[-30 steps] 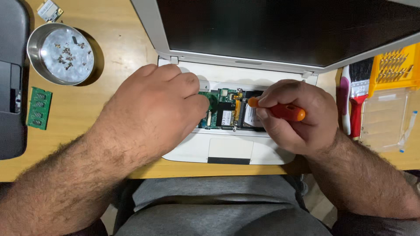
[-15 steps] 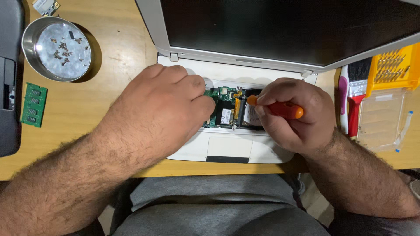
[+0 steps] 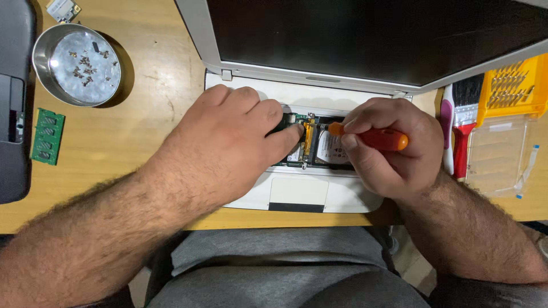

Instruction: The person installs a green RAM module into a slot on the laptop's motherboard. They then place a hard drive into its bay and secure it with screws using a screwdriver.

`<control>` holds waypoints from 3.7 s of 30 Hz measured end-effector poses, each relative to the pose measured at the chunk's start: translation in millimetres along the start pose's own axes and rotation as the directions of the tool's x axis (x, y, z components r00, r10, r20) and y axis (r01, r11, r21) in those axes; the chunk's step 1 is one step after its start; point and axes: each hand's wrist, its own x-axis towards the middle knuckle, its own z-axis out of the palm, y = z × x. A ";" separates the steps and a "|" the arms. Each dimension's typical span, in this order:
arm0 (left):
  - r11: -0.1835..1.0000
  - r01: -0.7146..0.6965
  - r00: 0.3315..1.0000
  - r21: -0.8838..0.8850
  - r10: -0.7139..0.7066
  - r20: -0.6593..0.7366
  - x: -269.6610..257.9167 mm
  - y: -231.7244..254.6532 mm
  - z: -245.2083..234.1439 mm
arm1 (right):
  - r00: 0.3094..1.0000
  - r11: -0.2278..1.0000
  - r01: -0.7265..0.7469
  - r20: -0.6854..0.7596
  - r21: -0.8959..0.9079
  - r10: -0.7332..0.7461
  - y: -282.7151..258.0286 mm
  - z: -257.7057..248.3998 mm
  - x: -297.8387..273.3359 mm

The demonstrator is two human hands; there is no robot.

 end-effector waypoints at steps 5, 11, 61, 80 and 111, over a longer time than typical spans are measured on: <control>0.999 -0.030 0.997 0.037 0.032 -0.070 9.8 -0.8 11.1 | 1.000 1.000 0.000 -0.023 -0.018 0.000 -4.2 -1.5 -0.4; 0.995 -0.088 0.989 0.050 0.093 -0.114 17.4 -3.1 13.0 | 0.998 0.996 0.063 -0.020 0.066 -0.062 -7.4 -2.4 3.6; 0.933 -0.160 0.986 -0.323 0.138 -0.088 -0.1 -1.6 -1.9 | 0.467 0.809 0.375 -0.662 -0.452 -0.586 -35.1 -104.6 -146.7; 0.929 -0.062 0.997 -0.365 0.073 0.016 1.3 5.2 -6.8 | 0.536 0.787 0.341 -0.582 -0.514 -0.612 -44.9 -131.6 -158.4; 0.867 -0.323 0.918 -0.379 0.189 -0.349 -15.5 1.9 -14.8 | 0.929 0.902 0.221 -0.203 -0.370 -0.311 9.9 15.0 -147.6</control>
